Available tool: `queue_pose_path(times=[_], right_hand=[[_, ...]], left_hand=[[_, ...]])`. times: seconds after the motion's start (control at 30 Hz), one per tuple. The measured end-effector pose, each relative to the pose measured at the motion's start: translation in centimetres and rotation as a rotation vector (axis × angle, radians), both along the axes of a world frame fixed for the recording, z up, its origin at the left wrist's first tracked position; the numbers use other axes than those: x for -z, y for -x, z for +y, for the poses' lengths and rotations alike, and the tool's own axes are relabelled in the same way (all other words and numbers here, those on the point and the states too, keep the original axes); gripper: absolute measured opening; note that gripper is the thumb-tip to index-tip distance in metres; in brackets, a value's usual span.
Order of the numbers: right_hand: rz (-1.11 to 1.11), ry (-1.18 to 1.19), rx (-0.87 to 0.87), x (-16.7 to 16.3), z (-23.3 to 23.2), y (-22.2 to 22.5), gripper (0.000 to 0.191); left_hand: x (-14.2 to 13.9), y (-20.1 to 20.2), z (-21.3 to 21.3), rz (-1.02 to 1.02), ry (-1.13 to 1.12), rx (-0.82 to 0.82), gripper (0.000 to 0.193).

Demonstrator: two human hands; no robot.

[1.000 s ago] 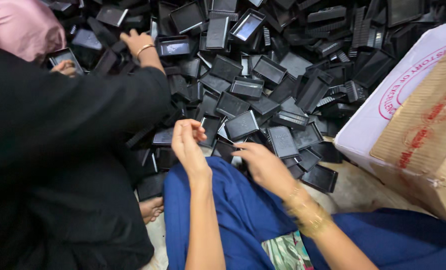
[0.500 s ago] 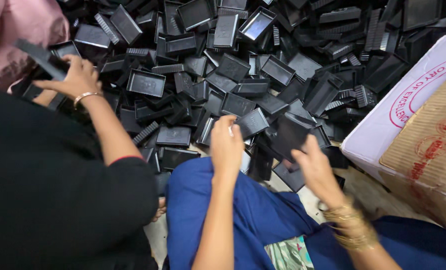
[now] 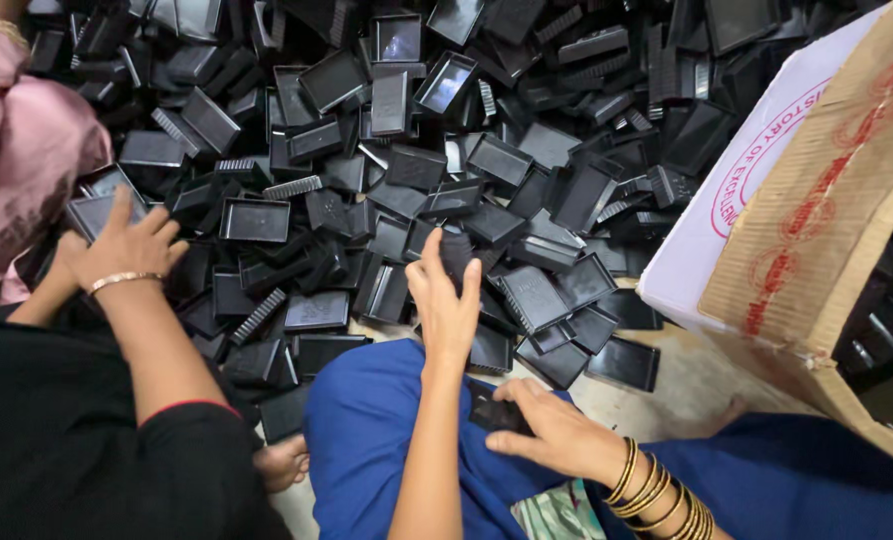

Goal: The person sits on the floor and sorts small black plastic components by hand, picking them from a large pile and placing them into a cardboard box. A second person works alongside, also sorting the same items.

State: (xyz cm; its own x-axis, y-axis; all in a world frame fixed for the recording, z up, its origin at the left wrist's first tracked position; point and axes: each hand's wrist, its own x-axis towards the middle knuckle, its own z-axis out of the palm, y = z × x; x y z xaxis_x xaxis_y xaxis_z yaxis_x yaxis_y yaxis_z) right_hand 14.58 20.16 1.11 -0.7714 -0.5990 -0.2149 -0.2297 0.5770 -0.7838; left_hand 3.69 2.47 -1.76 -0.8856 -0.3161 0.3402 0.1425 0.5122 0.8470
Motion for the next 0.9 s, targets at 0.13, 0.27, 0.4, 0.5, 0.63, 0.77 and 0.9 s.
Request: queue_pose_path(times=[0.13, 0.27, 0.4, 0.5, 0.63, 0.77, 0.9], right_hand=[[-0.083, -0.06, -0.019, -0.3, 0.2, 0.6, 0.047], [-0.151, -0.057, 0.104, -0.5, 0.6, 2.2, 0.055], [-0.12, 0.333, 0.617, -1.9, 1.9, 5.1, 0.073], [-0.068, 0.595, 0.644, -2.0, 1.8, 6.2, 0.075], [0.042, 0.446, 0.63, -1.2, 1.0, 6.4, 0.078], [0.059, 0.264, 0.633, -1.5, 0.8, 6.2, 0.084], [0.131, 0.332, 0.595, -2.0, 0.1, 6.0, 0.081]], left_hand=[[-1.2, -0.1, -0.1, -0.151, -1.162, 0.247, 0.045], [-1.4, -1.2, -0.6, -0.201, -1.221, 0.279, 0.043], [-1.6, -1.9, -0.3, -0.075, -0.927, 0.324, 0.048], [-2.0, -2.3, 1.6, -0.09, -0.846, 0.438, 0.05], [-2.2, -2.9, 4.2, -0.108, -0.797, 0.519, 0.05], [-1.7, -2.9, 4.3, -0.176, -0.918, 0.545, 0.051], [-0.9, -2.9, 3.9, -0.176, -0.729, 0.457, 0.053]])
